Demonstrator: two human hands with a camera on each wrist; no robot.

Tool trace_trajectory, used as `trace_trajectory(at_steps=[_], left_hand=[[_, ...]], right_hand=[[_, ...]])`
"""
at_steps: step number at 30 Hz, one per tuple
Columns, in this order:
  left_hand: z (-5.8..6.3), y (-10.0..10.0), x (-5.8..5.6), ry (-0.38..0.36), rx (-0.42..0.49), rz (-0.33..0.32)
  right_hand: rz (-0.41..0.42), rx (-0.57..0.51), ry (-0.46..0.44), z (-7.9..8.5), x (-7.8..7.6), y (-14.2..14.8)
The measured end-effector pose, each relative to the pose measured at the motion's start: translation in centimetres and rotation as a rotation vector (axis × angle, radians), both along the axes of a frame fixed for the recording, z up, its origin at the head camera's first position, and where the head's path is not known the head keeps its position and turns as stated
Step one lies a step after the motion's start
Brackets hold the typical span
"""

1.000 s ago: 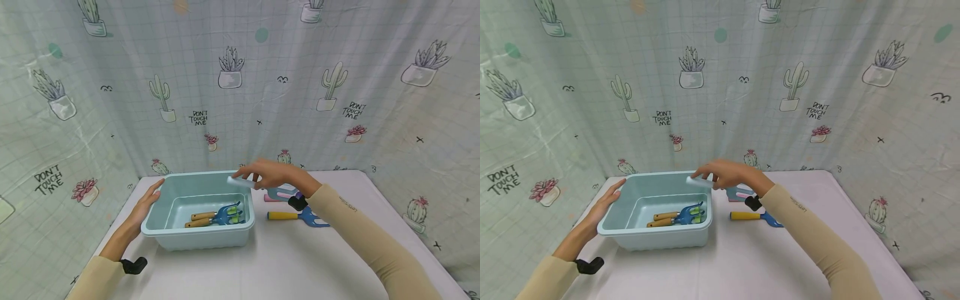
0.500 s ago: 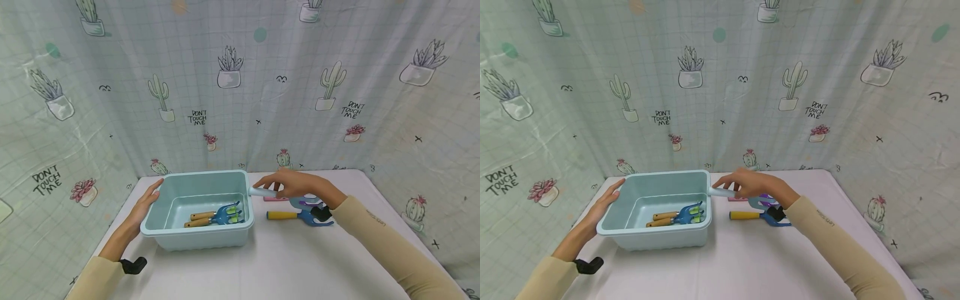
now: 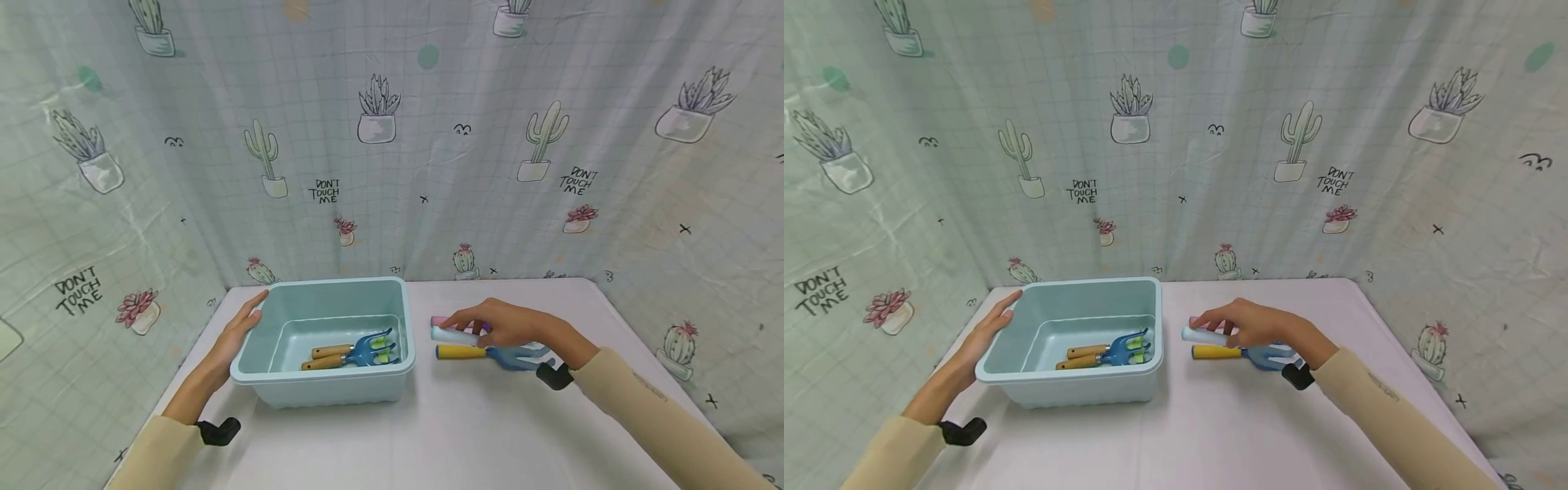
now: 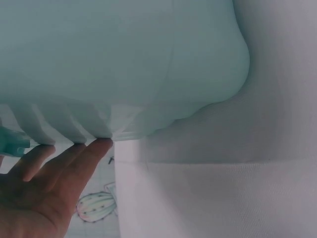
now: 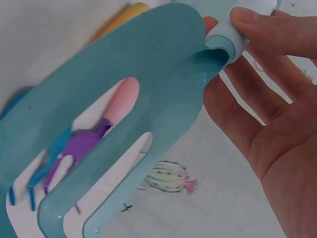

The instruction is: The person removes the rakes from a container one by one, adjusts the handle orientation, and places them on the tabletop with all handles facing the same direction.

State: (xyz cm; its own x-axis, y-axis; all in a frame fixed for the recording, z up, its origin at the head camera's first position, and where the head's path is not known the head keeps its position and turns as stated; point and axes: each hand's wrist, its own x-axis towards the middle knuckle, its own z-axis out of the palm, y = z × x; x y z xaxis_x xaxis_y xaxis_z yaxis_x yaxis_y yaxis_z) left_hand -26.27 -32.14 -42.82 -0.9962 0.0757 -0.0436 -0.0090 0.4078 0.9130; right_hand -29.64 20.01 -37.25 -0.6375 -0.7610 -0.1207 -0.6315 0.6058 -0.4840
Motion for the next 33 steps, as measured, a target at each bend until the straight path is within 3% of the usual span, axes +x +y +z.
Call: trace_trajectory(at_steps=[9,17,25,33], left_hand=[[-0.1,0.0,0.0,-0.007,-0.009,0.007],[-0.1,-0.1,0.0,-0.001,-0.014,0.013],[0.0,0.0,0.0,-0.013,0.001,0.014],[0.0,0.1,0.0,-0.008,-0.003,0.007]], right_hand=[[-0.032,-0.002,-0.068,-2.6,1.3,1.1],[0.008,-0.024,-0.117,-6.0,2.1,1.4],[0.023,0.02,-0.074,-7.4,2.7,1.0],[-0.042,0.097,0.001,-8.2,3.6,0.8]])
